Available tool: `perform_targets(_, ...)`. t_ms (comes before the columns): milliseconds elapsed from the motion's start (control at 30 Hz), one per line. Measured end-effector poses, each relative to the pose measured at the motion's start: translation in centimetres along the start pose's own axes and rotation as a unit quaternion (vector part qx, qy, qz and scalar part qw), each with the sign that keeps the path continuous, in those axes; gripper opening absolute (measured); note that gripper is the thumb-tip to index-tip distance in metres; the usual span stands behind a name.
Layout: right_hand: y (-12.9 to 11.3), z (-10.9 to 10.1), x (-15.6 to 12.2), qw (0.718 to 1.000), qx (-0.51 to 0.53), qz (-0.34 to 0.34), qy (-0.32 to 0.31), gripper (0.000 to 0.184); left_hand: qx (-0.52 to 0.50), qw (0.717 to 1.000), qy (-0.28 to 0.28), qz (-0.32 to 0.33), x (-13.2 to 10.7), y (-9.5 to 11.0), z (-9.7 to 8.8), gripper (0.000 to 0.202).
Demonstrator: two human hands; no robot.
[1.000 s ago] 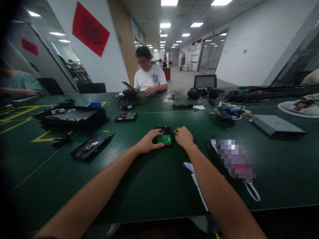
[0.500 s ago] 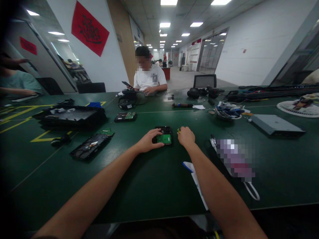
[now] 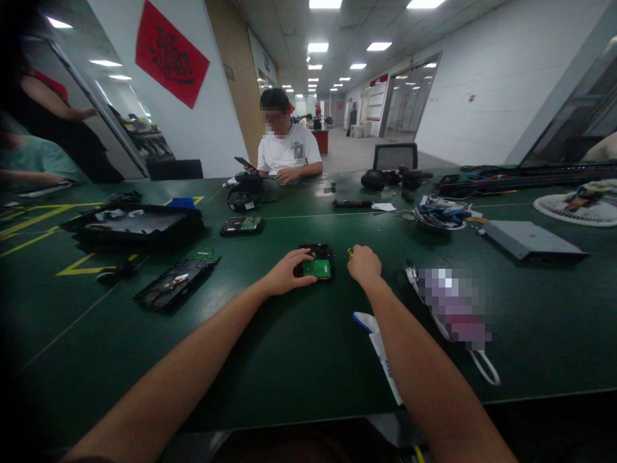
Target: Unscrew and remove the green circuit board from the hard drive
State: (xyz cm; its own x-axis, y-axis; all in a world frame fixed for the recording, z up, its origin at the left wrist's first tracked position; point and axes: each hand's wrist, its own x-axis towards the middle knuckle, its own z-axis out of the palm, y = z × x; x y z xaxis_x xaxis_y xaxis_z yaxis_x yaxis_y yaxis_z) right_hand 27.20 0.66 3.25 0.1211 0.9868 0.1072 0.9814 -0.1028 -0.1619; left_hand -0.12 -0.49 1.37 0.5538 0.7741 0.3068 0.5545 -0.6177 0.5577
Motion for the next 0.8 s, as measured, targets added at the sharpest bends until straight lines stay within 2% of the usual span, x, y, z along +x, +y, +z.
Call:
perform_targets(533,-0.8,0.0,0.0,0.999,0.007,-0.050,0.017,0.025,0.001,1.000,0.000,0.001,0.0,0.2,-0.1,0.066)
perform_targets(600,-1.2,-0.3,-0.3,0.996,0.018,-0.080,0.031,0.025,0.003,1.000,0.005,0.005,0.0,0.2,-0.1,0.065)
perform_targets(733,-2.7,-0.8,-1.1,0.975,0.067,-0.194,0.080,0.019,0.008,1.000,0.012,0.010,0.0,0.3,0.0,0.063)
perform_targets(800,-3.2,-0.8,-1.4,0.970,0.070,-0.216,0.086,0.019,0.011,1.000,0.014,0.012,0.0,0.4,0.0,0.062)
